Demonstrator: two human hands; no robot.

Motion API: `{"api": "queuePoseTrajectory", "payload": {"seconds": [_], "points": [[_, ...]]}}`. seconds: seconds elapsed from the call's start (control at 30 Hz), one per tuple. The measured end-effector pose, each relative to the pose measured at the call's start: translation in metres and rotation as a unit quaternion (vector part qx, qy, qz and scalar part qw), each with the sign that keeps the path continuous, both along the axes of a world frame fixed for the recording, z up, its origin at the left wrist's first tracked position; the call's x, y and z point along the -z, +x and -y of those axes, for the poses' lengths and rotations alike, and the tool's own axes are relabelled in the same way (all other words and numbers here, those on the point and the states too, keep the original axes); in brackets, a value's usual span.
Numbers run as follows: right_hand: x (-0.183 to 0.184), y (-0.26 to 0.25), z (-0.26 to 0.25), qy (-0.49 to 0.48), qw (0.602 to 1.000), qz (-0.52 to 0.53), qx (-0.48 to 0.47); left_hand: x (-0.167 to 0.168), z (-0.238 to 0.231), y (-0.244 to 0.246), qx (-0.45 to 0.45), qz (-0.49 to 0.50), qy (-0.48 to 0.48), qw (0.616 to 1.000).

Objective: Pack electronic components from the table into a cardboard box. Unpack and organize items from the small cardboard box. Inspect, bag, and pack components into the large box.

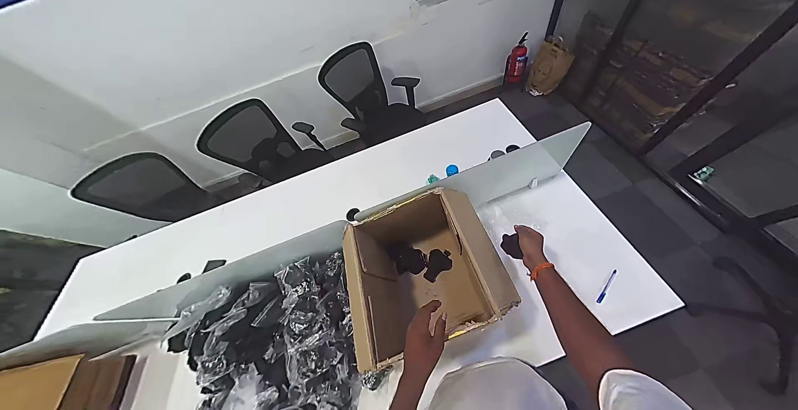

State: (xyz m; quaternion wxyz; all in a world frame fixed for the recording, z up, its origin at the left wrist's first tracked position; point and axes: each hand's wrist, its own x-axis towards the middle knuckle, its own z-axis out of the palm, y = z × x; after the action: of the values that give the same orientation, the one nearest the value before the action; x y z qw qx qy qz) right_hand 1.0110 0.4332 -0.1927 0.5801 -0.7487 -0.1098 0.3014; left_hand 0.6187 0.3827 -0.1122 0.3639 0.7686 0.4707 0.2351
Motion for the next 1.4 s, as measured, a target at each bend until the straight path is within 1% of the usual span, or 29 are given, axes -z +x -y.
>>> {"api": "queuePoseTrajectory", "payload": {"seconds": [0.07, 0.17, 0.23, 0.27, 0.33, 0.37, 0.43, 0.47, 0.53, 0.57, 0.63, 0.7, 0.77, 0.83, 0.9, 0.97, 1.03, 1.17, 1.3, 1.4], "points": [[0.002, -0.005, 0.008, 0.004, 1.000, 0.001, -0.017, -0.001, 0.002, 0.003, 0.003, -0.021, 0.012, 1.000], [-0.006, -0.011, 0.029, 0.026, 0.998, 0.022, -0.054, -0.002, 0.003, 0.007, 0.019, -0.070, 0.027, 0.997], [-0.022, -0.018, 0.045, 0.087, 0.994, 0.040, -0.061, -0.003, 0.003, 0.008, 0.028, -0.092, 0.034, 0.995], [-0.038, -0.023, 0.054, 0.126, 0.989, 0.037, -0.074, -0.003, 0.002, 0.008, 0.029, -0.090, 0.033, 0.995], [-0.077, -0.044, 0.071, 0.212, 0.971, 0.015, -0.110, -0.003, 0.001, 0.007, 0.023, -0.052, 0.029, 0.998], [-0.095, -0.056, 0.079, 0.251, 0.958, 0.001, -0.136, -0.003, 0.000, 0.006, 0.018, -0.012, 0.027, 0.999], [-0.122, -0.084, 0.091, 0.301, 0.931, -0.007, -0.206, -0.008, 0.001, 0.007, 0.029, 0.107, 0.015, 0.994], [-0.132, -0.099, 0.092, 0.312, 0.922, -0.008, -0.229, -0.015, 0.003, 0.009, 0.047, 0.168, -0.011, 0.985], [-0.144, -0.132, 0.091, 0.305, 0.913, 0.009, -0.271, -0.041, 0.011, 0.016, 0.090, 0.249, -0.100, 0.959], [-0.148, -0.149, 0.092, 0.289, 0.910, 0.027, -0.295, -0.054, 0.018, 0.020, 0.106, 0.267, -0.140, 0.947], [-0.154, -0.179, 0.095, 0.256, 0.902, 0.052, -0.342, -0.072, 0.029, 0.028, 0.128, 0.275, -0.167, 0.938], [-0.157, -0.202, 0.098, 0.245, 0.894, 0.015, -0.375, -0.073, 0.035, 0.027, 0.119, 0.275, -0.141, 0.944], [-0.158, -0.210, 0.097, 0.259, 0.880, -0.070, -0.393, -0.068, 0.036, 0.018, 0.085, 0.284, -0.124, 0.947], [-0.158, -0.211, 0.097, 0.269, 0.854, -0.141, -0.422, -0.067, 0.038, 0.006, 0.057, 0.302, -0.150, 0.940], [-0.156, -0.212, 0.097, 0.258, 0.836, -0.161, -0.457, -0.069, 0.040, -0.001, 0.042, 0.333, -0.181, 0.924], [-0.156, -0.212, 0.097, 0.240, 0.828, -0.156, -0.482, -0.070, 0.043, -0.003, 0.021, 0.348, -0.185, 0.919], [-0.158, -0.214, 0.099, 0.228, 0.828, -0.155, -0.488, -0.069, 0.047, -0.004, -0.010, 0.346, -0.171, 0.923], [-0.165, -0.219, 0.101, 0.228, 0.828, -0.225, -0.459, -0.068, 0.050, -0.008, -0.031, 0.267, -0.071, 0.961], [-0.168, -0.223, 0.105, 0.217, 0.818, -0.314, -0.431, -0.069, 0.052, -0.013, -0.029, 0.247, 0.021, 0.968], [-0.169, -0.227, 0.107, 0.193, 0.818, -0.326, -0.433, -0.069, 0.051, -0.016, -0.012, 0.257, 0.061, 0.964]]}}
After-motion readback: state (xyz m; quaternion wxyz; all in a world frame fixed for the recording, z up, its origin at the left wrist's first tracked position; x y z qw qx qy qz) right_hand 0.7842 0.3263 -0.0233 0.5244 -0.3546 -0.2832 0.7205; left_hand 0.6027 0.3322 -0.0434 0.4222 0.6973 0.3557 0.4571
